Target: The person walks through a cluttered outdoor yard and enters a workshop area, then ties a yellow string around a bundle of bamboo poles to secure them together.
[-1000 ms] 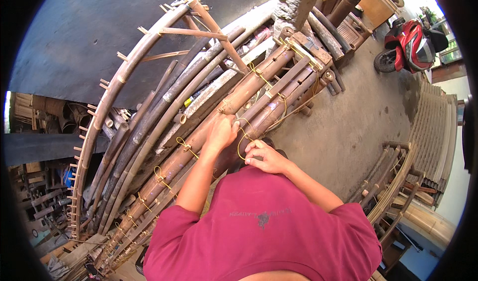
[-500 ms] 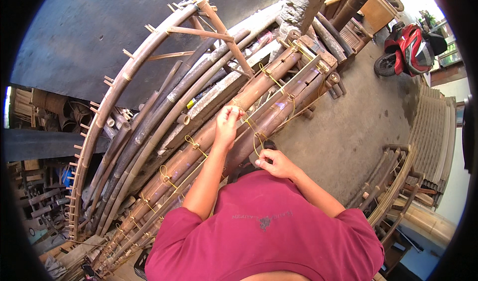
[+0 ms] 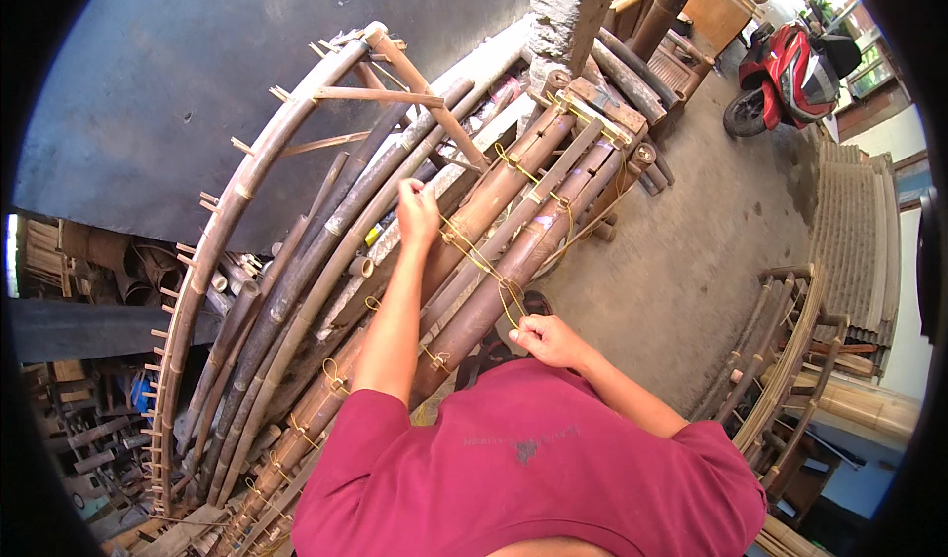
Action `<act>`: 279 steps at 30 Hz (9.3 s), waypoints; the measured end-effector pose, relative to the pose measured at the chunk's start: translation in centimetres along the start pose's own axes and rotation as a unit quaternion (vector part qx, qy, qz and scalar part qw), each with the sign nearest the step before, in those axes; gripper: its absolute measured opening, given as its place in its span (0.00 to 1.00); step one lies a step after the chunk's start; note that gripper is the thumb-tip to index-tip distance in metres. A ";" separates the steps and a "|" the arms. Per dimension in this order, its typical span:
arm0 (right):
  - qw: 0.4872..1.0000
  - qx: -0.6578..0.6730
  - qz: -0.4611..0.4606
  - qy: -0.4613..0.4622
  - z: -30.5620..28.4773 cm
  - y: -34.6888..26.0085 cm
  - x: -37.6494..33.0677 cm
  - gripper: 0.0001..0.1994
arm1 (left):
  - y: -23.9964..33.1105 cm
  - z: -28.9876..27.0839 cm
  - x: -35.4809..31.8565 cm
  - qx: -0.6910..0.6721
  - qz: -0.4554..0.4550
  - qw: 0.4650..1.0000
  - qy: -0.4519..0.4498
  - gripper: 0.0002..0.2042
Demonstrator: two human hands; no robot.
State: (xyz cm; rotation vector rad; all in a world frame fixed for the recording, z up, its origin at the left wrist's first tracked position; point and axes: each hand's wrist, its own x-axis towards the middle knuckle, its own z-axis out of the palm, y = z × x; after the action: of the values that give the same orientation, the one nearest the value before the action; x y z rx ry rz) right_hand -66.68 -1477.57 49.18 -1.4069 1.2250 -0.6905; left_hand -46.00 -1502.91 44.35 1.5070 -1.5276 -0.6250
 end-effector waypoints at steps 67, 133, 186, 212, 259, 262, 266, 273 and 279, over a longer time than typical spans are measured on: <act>0.869 -0.261 -0.378 0.184 -23.5 -3.6 6.6 0.25 | 26.6 9.8 -12.0 -0.023 0.148 0.986 0.068 0.08; 0.947 -0.227 -0.081 0.212 -34.8 16.5 1.7 0.17 | 10.9 -7.7 -43.4 0.291 -0.260 0.908 -0.154 0.34; 0.917 -0.299 -0.262 -0.005 -23.7 1.8 21.9 0.10 | 14.4 15.8 -5.7 0.023 -0.281 0.958 -0.045 0.12; 0.943 -0.130 -0.274 -0.137 -21.4 5.8 12.0 0.08 | 11.4 16.5 -3.0 -0.246 -0.235 0.941 -0.004 0.08; 0.982 0.079 -0.106 0.132 -35.8 10.4 12.7 0.09 | 21.9 25.0 1.5 -0.206 -0.128 0.884 -0.399 0.24; 0.980 0.125 -0.107 0.115 -36.5 11.4 13.2 0.10 | 21.8 25.3 1.3 -0.253 -0.147 0.891 -0.348 0.25; 0.979 0.096 -0.110 0.139 -36.5 11.1 13.3 0.11 | 21.1 24.9 1.0 -0.237 -0.179 0.897 -0.329 0.25; 0.967 0.035 -0.159 0.195 -35.5 10.5 12.9 0.11 | 20.1 24.9 0.5 -0.253 -0.168 0.890 -0.339 0.27; 0.974 -0.118 -0.162 0.103 -38.5 4.4 14.5 0.12 | 20.2 25.8 0.6 -0.277 -0.137 0.891 -0.334 0.27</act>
State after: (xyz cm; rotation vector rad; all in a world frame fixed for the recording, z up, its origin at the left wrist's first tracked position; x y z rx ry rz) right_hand -98.62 -1503.79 51.01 -1.7937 1.2824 -0.9600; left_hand -78.32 -1506.44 48.80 1.1007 -1.4219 -1.7264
